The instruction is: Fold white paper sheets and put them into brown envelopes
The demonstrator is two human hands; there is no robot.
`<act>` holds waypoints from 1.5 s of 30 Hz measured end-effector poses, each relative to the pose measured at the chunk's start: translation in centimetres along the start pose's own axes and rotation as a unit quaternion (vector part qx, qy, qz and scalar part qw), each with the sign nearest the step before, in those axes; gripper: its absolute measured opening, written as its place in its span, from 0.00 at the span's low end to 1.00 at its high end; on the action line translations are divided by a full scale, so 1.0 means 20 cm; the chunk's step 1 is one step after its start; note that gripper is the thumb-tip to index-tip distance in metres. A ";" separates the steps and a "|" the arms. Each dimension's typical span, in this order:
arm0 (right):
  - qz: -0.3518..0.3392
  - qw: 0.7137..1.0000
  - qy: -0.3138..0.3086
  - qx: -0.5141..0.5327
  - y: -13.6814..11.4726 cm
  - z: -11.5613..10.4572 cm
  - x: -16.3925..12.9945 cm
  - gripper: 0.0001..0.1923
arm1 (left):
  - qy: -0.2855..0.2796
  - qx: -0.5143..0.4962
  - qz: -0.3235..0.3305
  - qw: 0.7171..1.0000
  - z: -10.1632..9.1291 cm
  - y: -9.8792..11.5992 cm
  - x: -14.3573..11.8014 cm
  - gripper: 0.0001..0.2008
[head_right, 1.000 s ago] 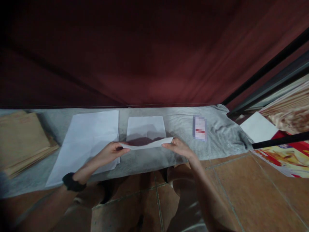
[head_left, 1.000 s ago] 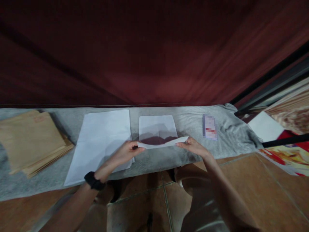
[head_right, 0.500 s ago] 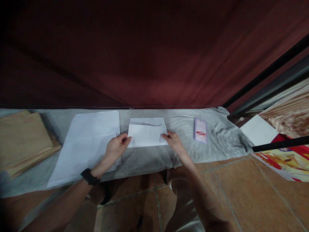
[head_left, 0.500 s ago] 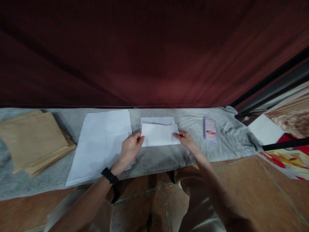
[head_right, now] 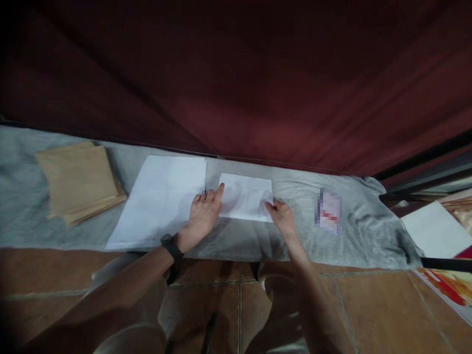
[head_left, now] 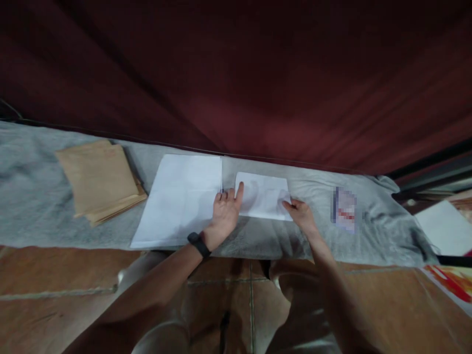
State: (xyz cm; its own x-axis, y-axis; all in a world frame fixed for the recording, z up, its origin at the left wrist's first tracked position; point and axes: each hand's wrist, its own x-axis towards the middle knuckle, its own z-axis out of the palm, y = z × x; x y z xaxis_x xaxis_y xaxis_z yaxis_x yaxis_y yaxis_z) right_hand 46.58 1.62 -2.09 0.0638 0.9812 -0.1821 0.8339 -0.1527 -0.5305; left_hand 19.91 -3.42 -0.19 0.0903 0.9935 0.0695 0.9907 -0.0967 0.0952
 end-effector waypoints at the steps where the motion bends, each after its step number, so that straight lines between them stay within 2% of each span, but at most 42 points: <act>1: -0.001 1.000 -0.003 0.003 0.00 0.00 0.00 0.21 | 0.024 0.012 0.040 0.999 0.00 0.00 0.00 0.31; 3: 0.000 1.000 -0.008 0.002 0.00 -0.01 0.00 0.21 | 0.056 0.027 0.144 0.988 0.01 0.02 -0.01 0.29; 6: 0.008 1.000 -0.013 -0.008 -0.01 -0.02 0.00 0.20 | 0.062 0.034 0.272 0.960 0.05 0.05 -0.02 0.23; 11: 0.022 0.999 -0.023 -0.013 -0.01 -0.01 0.01 0.20 | 0.070 0.018 0.317 0.946 0.12 0.12 -0.05 0.22; 16: 0.030 0.999 -0.020 -0.023 -0.01 -0.01 0.03 0.19 | 0.084 0.009 0.333 0.939 0.13 0.14 -0.08 0.23; 25: 0.017 0.999 -0.018 -0.036 -0.01 -0.01 0.06 0.19 | 0.057 -0.024 0.310 0.949 0.14 0.14 -0.06 0.22; 37: 0.045 0.989 -0.014 -0.139 -0.10 0.00 0.09 0.17 | 0.042 -0.107 0.130 0.985 0.15 0.07 -0.02 0.20; 40: 0.054 0.985 -0.022 -0.165 -0.13 -0.01 0.10 0.19 | 0.044 -0.126 0.099 0.986 0.16 0.04 0.01 0.21; 45: 0.063 0.978 -0.019 -0.197 -0.15 0.00 0.10 0.21 | 0.078 -0.165 0.066 0.981 0.18 0.01 0.04 0.20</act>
State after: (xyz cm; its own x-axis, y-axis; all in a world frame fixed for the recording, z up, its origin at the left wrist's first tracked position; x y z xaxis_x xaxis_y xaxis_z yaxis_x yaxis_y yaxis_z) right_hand 44.28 4.02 -0.86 0.1654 0.9514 -0.2600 0.9678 -0.2073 -0.1429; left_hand 20.47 -2.49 -3.68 0.1726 0.9522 0.2519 0.8827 -0.2630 0.3895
